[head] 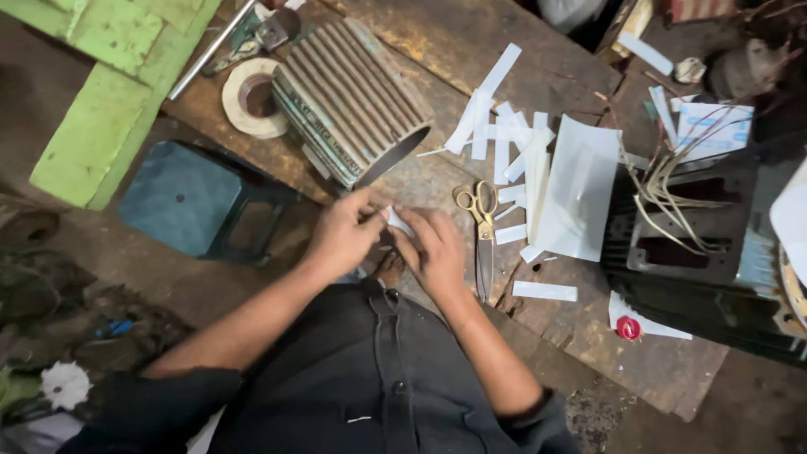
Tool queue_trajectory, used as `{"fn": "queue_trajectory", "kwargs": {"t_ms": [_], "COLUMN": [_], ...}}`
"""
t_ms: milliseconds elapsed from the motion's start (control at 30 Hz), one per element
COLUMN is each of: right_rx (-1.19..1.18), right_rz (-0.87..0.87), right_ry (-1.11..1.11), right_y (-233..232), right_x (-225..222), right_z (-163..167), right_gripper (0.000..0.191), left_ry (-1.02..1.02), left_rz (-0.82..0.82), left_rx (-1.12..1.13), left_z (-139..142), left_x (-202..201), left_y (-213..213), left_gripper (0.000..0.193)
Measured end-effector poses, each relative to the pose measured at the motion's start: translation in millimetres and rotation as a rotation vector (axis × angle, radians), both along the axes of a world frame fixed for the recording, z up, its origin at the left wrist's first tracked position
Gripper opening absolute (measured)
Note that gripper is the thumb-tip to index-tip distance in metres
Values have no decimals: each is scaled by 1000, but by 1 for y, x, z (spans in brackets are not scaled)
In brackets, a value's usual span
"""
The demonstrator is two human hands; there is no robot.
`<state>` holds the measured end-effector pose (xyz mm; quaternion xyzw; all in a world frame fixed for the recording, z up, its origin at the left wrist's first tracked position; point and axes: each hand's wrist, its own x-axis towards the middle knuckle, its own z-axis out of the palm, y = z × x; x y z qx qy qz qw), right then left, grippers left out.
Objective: The person cuts narrow strips of white insulating tape with scissors and inserts them into the slots of a cylindrical metal stator core. They repeatedly pick up tape, cut it, and place it into the component's grooves.
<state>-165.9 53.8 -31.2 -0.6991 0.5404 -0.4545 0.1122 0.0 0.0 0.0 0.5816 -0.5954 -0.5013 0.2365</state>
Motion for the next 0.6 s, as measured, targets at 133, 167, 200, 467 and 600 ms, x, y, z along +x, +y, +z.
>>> {"fn": "queue_trajectory", "kwargs": {"t_ms": [133,167,200,467,600], "right_rx": [165,179,191,243,311], "right_rz": [-35,-58,-82,-179,-124], "right_ry": [-343,-366,-391,-490,-489], "right_y": [-23,-34,-46,-62,-66], "right_x": [15,19,24,49,35], "right_z": [-19,-26,-31,-59,-62], "right_gripper": [24,23,21,13,12], "left_ry": [-8,-42,-77,-39,-94], "left_rz": [71,79,85,154,171], "left_rx": [-67,-87,-108,-10,56], "left_z": [5,3,2,-25,-33], "left_x": [25,31,38,66,62], "left_y": [14,18,22,57,68], "left_gripper": [24,25,25,26,27]}}
